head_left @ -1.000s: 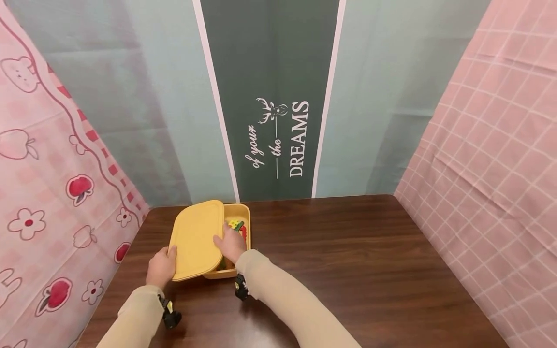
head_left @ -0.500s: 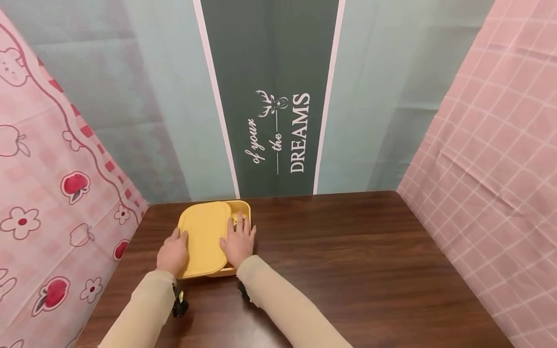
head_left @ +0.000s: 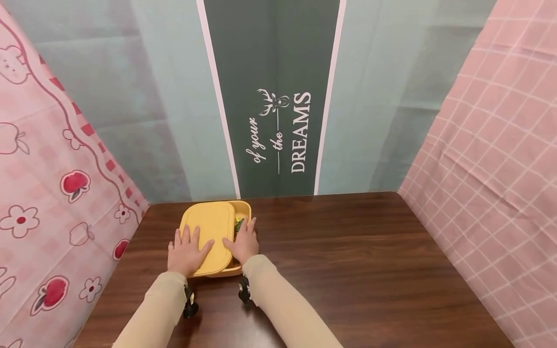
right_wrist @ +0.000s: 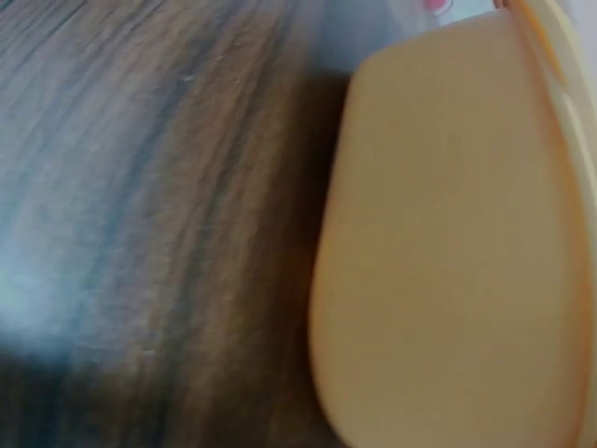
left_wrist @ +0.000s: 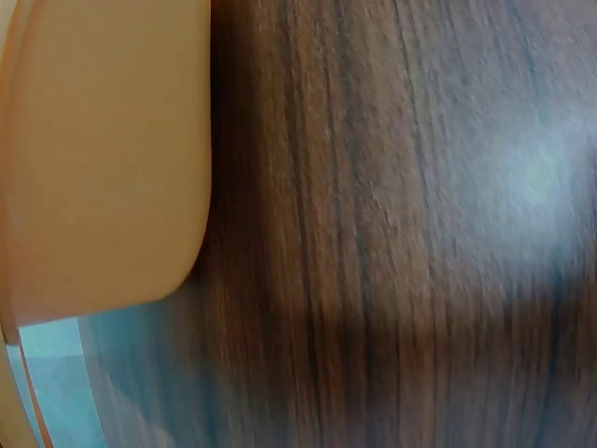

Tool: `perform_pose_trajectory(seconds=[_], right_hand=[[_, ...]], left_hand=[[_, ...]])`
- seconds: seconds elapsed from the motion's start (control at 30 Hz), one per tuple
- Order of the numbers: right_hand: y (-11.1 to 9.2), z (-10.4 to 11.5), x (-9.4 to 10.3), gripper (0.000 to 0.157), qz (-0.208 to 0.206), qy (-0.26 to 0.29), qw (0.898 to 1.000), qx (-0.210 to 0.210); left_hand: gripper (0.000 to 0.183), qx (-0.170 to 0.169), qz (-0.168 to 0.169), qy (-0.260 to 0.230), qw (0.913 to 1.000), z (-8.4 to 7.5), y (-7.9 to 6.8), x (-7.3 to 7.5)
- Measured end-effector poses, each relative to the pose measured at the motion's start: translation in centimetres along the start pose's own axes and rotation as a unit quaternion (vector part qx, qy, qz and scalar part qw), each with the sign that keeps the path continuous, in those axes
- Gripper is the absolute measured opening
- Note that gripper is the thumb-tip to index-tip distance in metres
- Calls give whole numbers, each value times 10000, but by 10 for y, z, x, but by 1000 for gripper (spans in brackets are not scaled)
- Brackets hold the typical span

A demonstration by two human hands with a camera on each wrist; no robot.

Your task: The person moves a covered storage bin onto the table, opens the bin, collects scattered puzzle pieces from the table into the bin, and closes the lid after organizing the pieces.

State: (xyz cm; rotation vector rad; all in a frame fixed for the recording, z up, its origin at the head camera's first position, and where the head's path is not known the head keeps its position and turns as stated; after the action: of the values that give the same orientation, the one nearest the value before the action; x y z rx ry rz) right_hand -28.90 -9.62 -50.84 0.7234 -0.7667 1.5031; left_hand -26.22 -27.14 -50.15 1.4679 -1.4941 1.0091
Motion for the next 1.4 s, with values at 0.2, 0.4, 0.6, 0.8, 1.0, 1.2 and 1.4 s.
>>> perform_pose_trajectory(seconds=[0.2,0.4,0.6,0.8,1.0,1.2,1.4], right_hand=[[-1,-10,-3,92,32,862,9961,188],[1,-17,-4,85,188,1155,9927,301],[2,-20,1,78,409,594,9971,242],[4,-18,5,70,786,280,9960,307],[10,-18,6,65,786,375,9957,308],[6,-17,5,63,873,329,9950,360],[7,-22,4,63,822,243,9957,341]], left_hand=[[89,5,82,-35,10000,-9,1,-2],[88,-23,122,18,9999,-17,5,-8],[87,-120,45,-78,9999,-24,6,-11],[87,22,171,-75,9998,-28,6,-11],[88,37,175,-136,9997,-35,9,-11],[90,87,290,-119,9995,-35,8,-14],[90,40,244,-216,9995,-37,10,-15]])
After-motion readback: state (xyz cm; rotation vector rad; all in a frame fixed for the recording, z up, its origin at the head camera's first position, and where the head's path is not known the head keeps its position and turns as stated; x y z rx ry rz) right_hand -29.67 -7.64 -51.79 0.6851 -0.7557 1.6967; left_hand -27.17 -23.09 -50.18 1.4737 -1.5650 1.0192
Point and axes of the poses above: each hand's wrist, its own y-axis towards the middle knuckle, its own x-axis out of the back of the hand, z = x × y, the point moved 5 cm from there along y, towards the middle knuckle, and after that the axes turned 7 degrees about -y, right-handed, at the moved point
